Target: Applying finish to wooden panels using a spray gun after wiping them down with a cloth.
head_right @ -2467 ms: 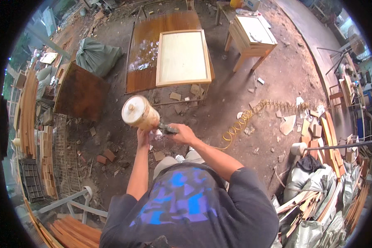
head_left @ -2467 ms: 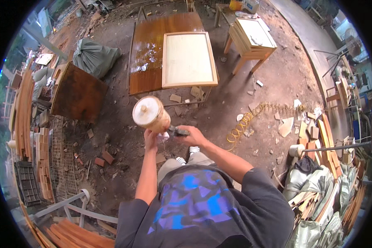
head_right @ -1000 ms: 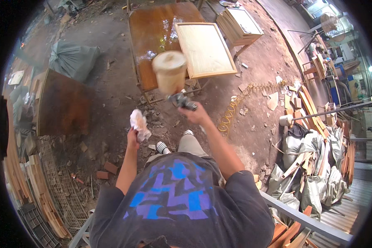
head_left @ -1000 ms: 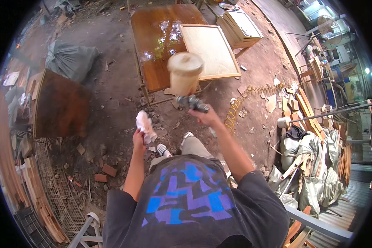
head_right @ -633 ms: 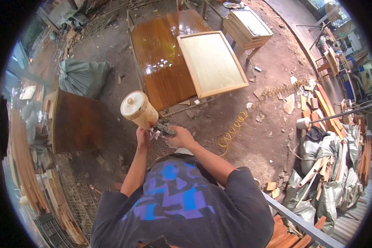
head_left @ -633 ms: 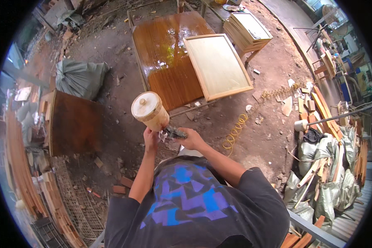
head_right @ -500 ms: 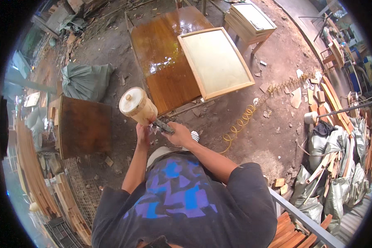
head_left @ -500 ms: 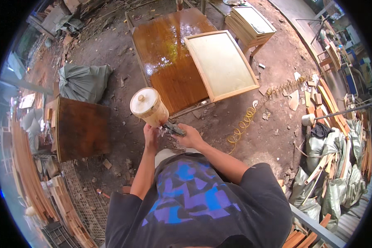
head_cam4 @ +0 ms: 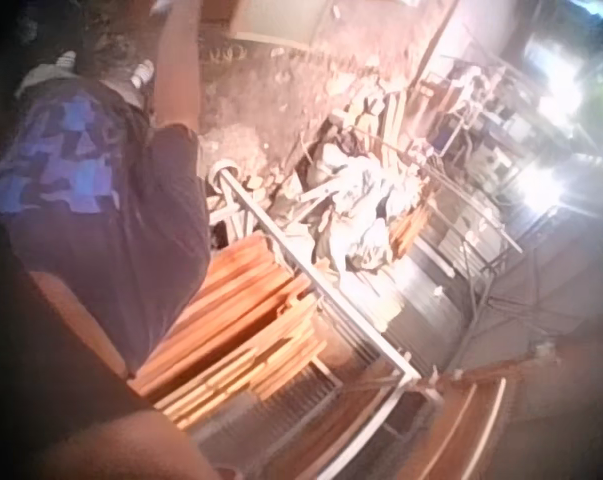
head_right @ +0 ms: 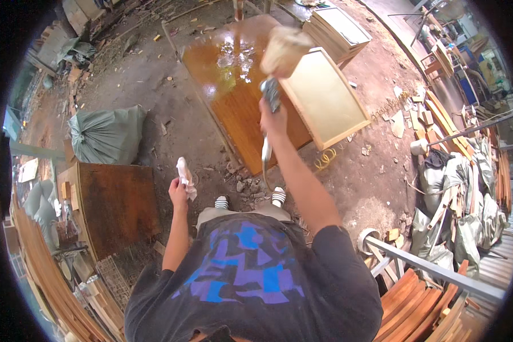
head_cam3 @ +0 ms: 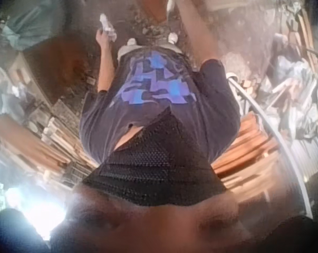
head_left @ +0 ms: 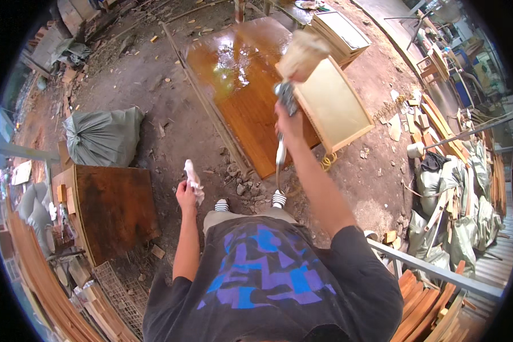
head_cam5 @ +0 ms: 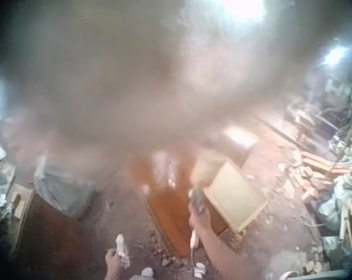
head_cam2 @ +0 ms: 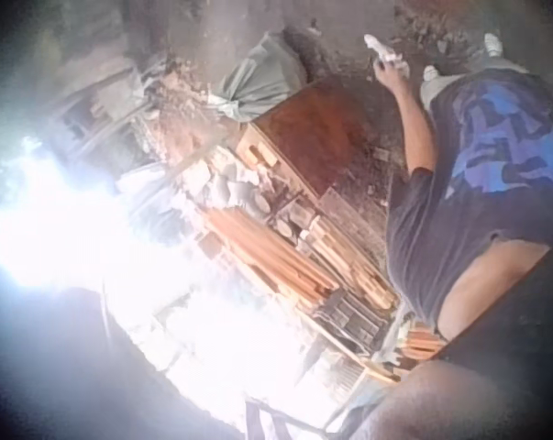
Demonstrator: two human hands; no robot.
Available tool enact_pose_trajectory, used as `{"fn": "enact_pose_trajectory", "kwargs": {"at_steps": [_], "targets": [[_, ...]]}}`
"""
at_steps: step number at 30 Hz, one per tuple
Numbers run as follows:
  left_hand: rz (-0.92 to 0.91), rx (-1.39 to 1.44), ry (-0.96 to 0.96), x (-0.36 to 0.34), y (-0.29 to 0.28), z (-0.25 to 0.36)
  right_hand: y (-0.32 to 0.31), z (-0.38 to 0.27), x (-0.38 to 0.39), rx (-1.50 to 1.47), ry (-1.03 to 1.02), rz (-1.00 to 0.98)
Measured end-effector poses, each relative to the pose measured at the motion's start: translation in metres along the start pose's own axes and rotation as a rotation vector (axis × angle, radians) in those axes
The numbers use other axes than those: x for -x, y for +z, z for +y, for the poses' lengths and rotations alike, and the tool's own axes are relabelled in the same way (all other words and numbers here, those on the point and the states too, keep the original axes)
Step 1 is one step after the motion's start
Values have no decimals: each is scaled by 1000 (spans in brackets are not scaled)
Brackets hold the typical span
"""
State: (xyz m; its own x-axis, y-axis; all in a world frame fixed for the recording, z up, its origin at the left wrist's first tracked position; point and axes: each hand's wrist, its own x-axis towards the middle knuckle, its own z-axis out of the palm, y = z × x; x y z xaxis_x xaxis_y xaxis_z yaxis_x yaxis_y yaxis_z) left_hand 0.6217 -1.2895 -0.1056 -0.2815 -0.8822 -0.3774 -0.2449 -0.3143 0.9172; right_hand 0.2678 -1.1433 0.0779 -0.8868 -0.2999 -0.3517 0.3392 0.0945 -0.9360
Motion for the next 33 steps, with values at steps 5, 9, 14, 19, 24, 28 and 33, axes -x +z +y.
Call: {"fn": "enact_pose_trajectory", "kwargs": {"at_steps": [5, 9, 14, 19, 24, 28, 33], "targets": [[75, -243, -48, -62, -152, -81, 76, -34, -73, -5, -86, 220], [100, -484, -137, -77, -254, -123, 95, -20, -79, 131, -102, 371], [145, -555, -320, -67, -334, -150, 86, -3, -46, 68, -73, 429], [60, -663, -334, -84, -333, -168, 56, 4, 0, 58, -66, 510], [-148, -670, -165, -132, -272, -145, 28, 15, 41, -30, -31, 563], [-221, -631, -121, -155, -198, -108, -13, 35, 65, 14, -89, 624], [-477, -675, -23, -154, -136, -87, -59, 52, 106, -8, -99, 649]]}}
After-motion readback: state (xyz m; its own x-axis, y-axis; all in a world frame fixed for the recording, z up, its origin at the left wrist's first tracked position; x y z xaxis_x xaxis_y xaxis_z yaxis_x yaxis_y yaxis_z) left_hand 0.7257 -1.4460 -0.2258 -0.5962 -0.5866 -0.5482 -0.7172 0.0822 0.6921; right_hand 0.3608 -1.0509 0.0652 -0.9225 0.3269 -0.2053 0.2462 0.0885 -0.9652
